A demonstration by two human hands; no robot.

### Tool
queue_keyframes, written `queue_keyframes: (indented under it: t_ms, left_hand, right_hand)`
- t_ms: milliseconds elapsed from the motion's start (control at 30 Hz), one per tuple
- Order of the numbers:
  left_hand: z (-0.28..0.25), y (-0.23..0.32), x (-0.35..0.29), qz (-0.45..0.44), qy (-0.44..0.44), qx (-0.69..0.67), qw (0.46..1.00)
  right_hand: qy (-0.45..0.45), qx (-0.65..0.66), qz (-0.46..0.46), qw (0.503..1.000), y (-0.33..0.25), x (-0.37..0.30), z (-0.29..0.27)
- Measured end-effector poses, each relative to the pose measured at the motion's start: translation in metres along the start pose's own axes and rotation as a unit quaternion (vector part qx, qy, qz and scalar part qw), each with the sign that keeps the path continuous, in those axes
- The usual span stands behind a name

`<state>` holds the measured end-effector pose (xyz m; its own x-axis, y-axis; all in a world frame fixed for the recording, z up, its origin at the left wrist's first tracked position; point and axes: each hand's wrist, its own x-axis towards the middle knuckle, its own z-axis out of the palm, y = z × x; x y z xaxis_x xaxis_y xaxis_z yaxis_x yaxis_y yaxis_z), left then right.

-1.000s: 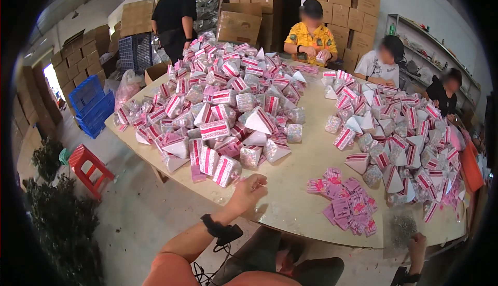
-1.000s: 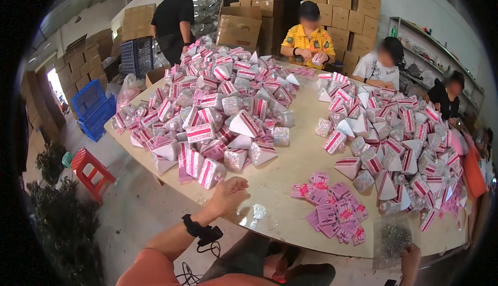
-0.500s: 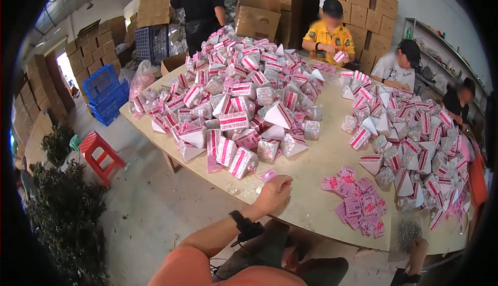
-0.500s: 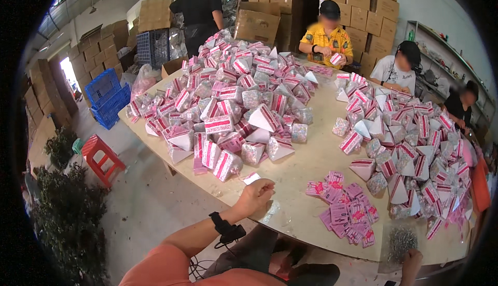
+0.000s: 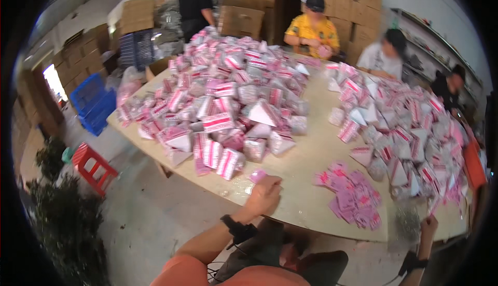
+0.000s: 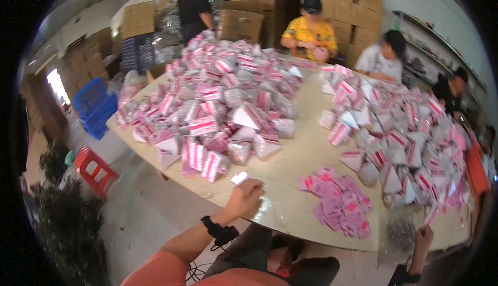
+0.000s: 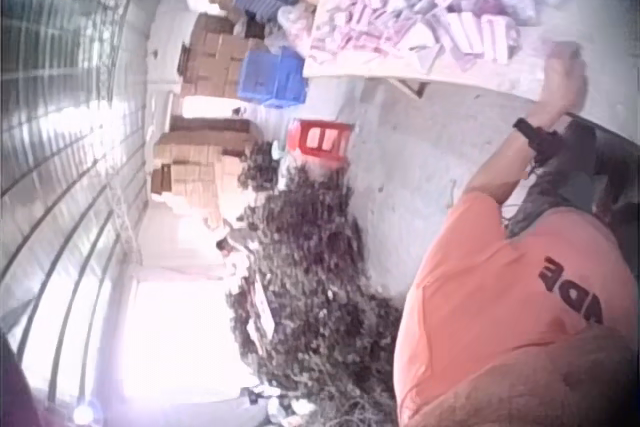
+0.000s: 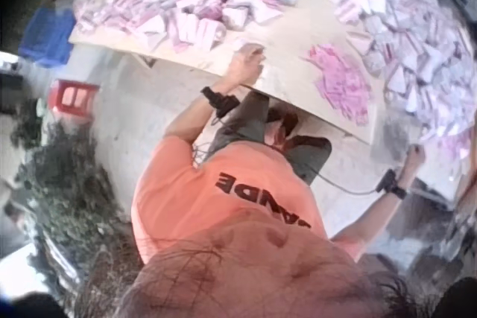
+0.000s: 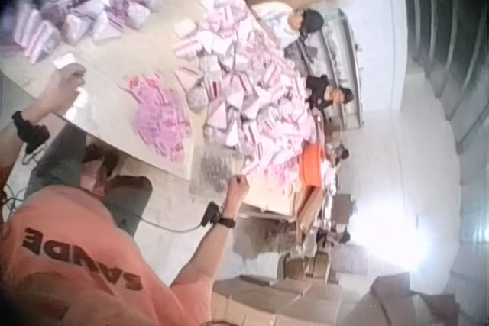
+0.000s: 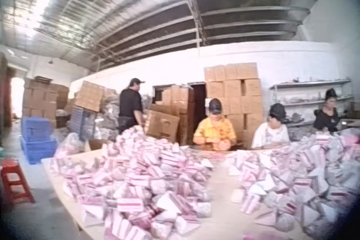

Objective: The person repeatedly picks up small pink cards and clear plastic bags containing colorful beads from a table. They insert the cards into the bags and place the filled bags into a pile. The task is performed by hand in a repetitive assembly line manner.

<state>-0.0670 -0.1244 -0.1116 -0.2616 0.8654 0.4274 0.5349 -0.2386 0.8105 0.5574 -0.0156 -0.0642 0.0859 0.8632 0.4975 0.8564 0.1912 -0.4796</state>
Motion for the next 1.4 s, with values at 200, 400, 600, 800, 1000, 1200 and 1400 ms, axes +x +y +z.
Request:
queue_keyframes:
  t_ms: [200,400,600,800,1000,1200,1400]
  left_hand:
    - [0.003,-0.012,-0.005,-0.025,0.003,0.019,1.000]
    - [0.004,-0.004,-0.001,-0.063,0.000,-0.012,0.998]
    - [0.008,-0.005,-0.003,-0.048,-0.004,-0.005,0.999]
    - [0.009,-0.003,-0.008,-0.034,0.013,-0.026,0.999]
    - [0.006,-0.009,-0.008,0.057,0.039,0.004,0.998]
    - [0.003,0.017,-0.001,0.045,0.006,-0.024,0.999]
    - [0.010,0.076,0.031,0.047,-0.065,-0.035,0.996]
  right_hand:
    - [-0.027,0.071,0.082,0.994,-0.026,0.004,0.006]
    - [-0.049,0.211,0.215,0.952,-0.087,0.001,-0.010]
    - [-0.077,0.198,0.193,0.958,-0.077,-0.002,-0.002]
    - [-0.106,0.155,0.133,0.973,-0.082,0.005,0.002]
    - [-0.123,0.115,0.117,0.979,-0.087,0.007,0.000]
    - [-0.053,0.014,0.049,0.997,-0.086,0.005,0.002]
    - [-0.012,-0.057,0.003,0.998,-0.113,-0.002,-0.005]
